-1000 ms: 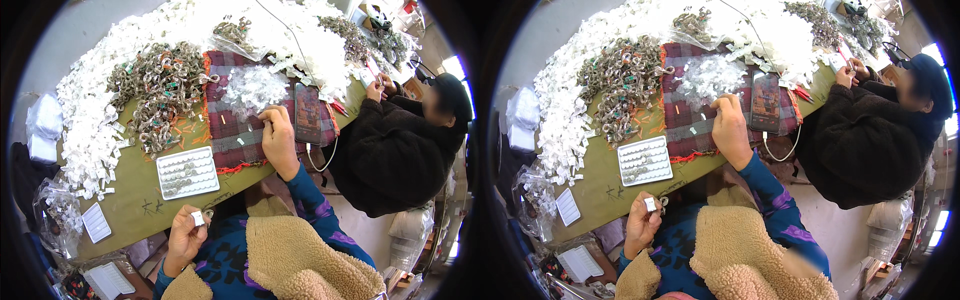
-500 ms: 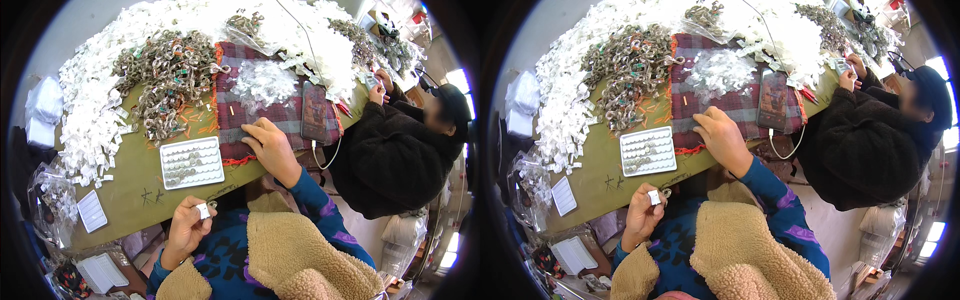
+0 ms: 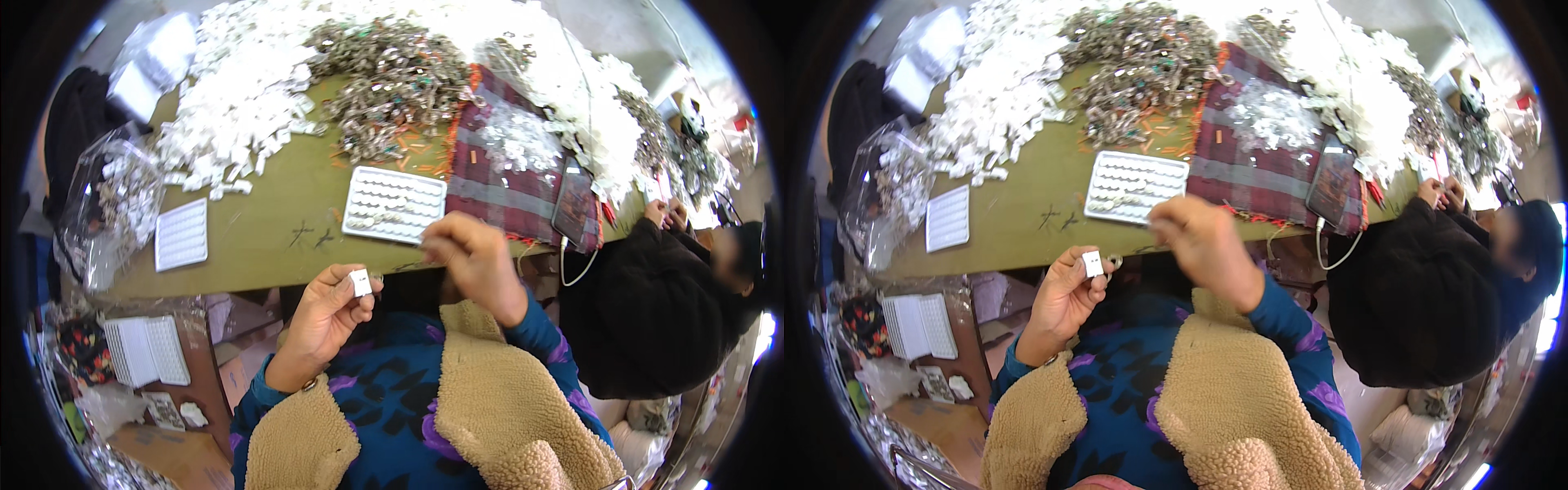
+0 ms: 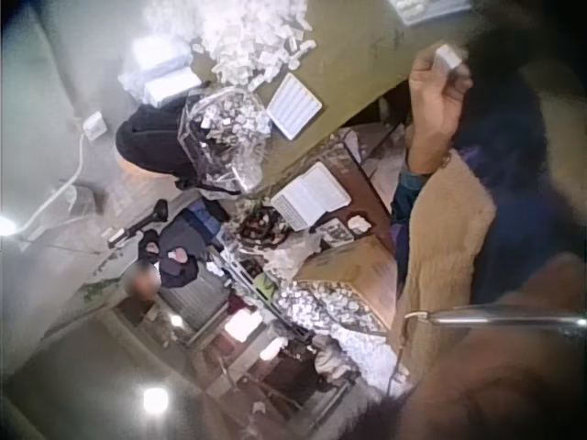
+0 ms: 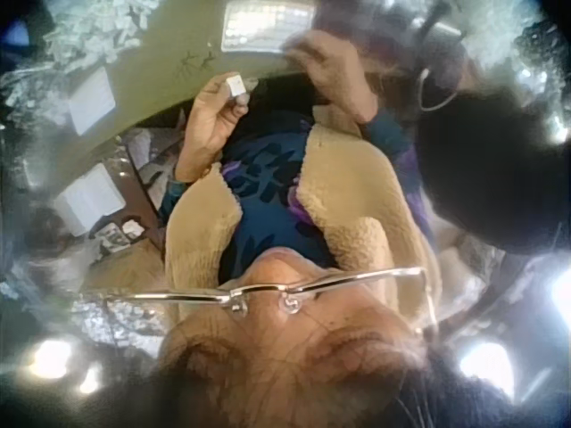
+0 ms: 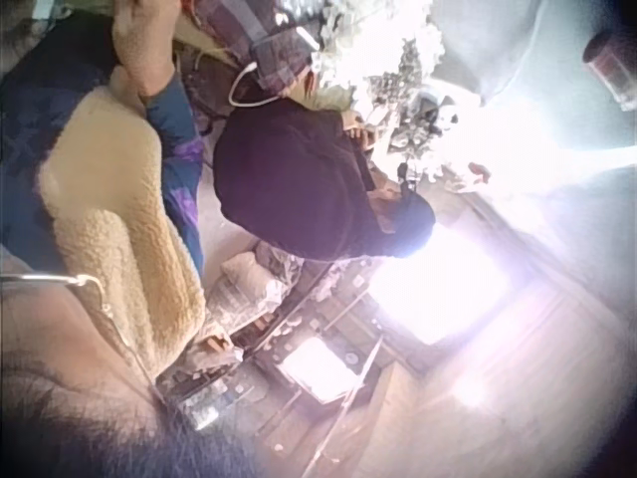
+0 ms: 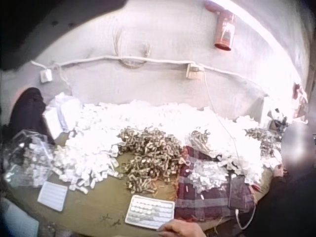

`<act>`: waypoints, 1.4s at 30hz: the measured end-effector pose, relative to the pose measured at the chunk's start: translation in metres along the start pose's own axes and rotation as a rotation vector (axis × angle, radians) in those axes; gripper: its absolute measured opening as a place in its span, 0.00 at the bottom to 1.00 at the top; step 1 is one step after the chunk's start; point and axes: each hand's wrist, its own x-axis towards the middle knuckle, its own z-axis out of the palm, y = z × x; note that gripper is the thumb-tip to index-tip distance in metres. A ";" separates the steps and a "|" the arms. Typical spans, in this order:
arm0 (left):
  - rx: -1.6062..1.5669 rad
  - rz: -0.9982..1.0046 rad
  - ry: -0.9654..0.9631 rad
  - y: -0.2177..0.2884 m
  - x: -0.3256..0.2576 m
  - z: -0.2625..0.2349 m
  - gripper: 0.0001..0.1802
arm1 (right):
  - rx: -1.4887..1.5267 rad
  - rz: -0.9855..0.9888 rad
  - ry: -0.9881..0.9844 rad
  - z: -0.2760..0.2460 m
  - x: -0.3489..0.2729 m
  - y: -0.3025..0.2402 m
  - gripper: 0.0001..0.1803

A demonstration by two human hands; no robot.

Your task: The person repeatedly picks small white plastic housings and metal key blanks from a table, inserts the metal piece into the housing, and places the assembled unit into a white tray. The process is repeated continuously throughout the clip.

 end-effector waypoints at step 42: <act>0.147 0.164 0.177 -0.002 -0.023 0.008 0.12 | 0.070 -0.296 -0.083 0.077 -0.006 -0.010 0.07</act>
